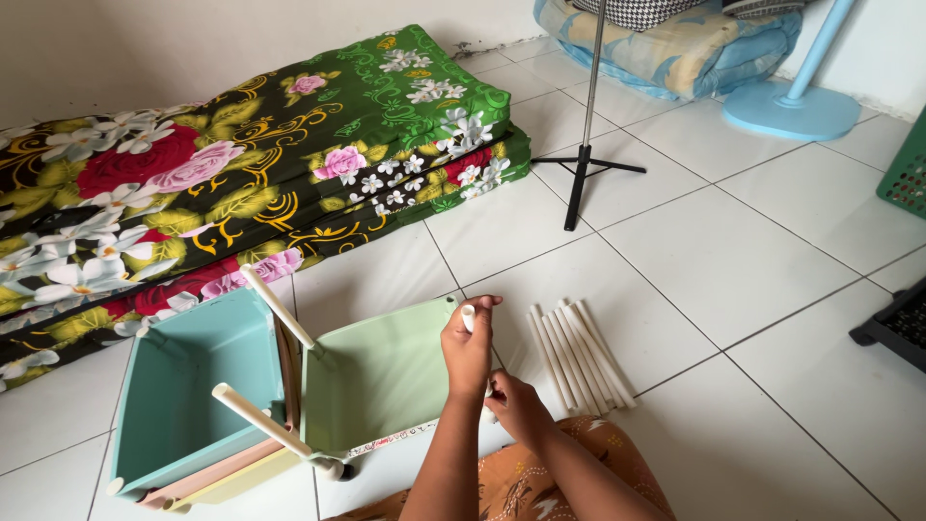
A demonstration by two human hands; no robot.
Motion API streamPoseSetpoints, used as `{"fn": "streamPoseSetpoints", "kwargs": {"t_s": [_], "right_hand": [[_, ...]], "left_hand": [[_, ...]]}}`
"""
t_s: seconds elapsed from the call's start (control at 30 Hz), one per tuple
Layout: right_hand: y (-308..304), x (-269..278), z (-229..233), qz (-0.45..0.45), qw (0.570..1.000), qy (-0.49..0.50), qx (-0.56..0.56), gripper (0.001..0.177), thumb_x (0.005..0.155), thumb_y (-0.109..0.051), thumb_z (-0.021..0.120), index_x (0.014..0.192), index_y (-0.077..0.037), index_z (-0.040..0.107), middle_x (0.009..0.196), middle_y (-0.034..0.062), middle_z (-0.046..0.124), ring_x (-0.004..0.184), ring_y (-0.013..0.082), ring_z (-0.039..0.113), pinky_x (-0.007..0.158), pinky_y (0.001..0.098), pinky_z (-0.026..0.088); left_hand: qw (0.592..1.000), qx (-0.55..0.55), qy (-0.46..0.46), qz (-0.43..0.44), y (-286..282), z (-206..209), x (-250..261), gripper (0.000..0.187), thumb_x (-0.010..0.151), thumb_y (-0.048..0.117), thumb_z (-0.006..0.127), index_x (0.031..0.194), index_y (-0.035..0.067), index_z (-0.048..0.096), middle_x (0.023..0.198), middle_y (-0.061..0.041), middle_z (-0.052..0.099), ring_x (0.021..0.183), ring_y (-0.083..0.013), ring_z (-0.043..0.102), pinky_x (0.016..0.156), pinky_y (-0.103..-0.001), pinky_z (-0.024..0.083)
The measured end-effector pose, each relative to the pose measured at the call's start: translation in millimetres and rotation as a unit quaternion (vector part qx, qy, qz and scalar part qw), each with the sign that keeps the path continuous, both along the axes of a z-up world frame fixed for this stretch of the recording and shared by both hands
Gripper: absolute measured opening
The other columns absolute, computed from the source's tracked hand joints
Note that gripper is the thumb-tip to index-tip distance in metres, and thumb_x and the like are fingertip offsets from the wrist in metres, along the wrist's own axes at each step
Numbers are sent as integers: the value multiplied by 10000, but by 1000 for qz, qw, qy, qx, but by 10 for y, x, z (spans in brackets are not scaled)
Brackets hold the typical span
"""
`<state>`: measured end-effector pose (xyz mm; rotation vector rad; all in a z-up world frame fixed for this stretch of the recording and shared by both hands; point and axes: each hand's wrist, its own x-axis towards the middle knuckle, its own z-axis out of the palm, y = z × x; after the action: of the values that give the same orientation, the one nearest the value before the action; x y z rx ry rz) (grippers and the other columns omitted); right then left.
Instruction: The person assembles a three-tier storage cart by inserting white plastic poles into the corners of pastel-colored bins. They stack a light green bin, a pink bin, and a yellow bin onto the poles, then add wheels to the base and secure the structure.
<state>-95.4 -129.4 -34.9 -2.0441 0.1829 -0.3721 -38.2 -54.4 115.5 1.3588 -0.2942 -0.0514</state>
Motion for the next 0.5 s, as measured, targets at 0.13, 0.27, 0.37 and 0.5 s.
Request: {"fn": "streamPoseSetpoints", "kwargs": {"t_s": [0.13, 0.27, 0.37, 0.5], "right_hand": [[-11, -1, 0, 4, 999, 33, 9, 276, 839, -95, 781, 1014, -21, 580, 826, 139, 676, 762, 274, 693, 707, 369, 557], [-17, 6, -12, 4, 1000, 20, 21, 255, 835, -77, 756, 1015, -23, 585, 838, 128, 689, 770, 257, 704, 704, 363, 562], [-20, 22, -16, 8, 999, 26, 39, 210, 878, -100, 732, 1007, -13, 591, 858, 119, 715, 771, 245, 732, 695, 361, 572], [-31, 14, -23, 19, 999, 5, 47, 193, 901, -102, 705, 1025, -7, 592, 868, 130, 737, 773, 248, 747, 688, 363, 572]], "left_hand": [[1000, -13, 14, -10, 25, 97, 3, 249, 990, 264, 661, 980, 42, 774, 604, 74, 481, 535, -41, 393, 490, -244, 325], [1000, -8, -3, -4, 0, 71, -11, 238, 995, 249, 671, 983, 39, 782, 617, 66, 478, 549, -42, 376, 499, -240, 309], [1000, -16, -20, 6, -52, 16, -38, 211, 990, 214, 674, 989, 30, 778, 678, 64, 541, 592, -32, 400, 531, -229, 339], [999, -7, -42, 13, -89, -15, -53, 190, 977, 185, 652, 994, 31, 763, 786, 68, 665, 631, -23, 436, 571, -211, 385]]}}
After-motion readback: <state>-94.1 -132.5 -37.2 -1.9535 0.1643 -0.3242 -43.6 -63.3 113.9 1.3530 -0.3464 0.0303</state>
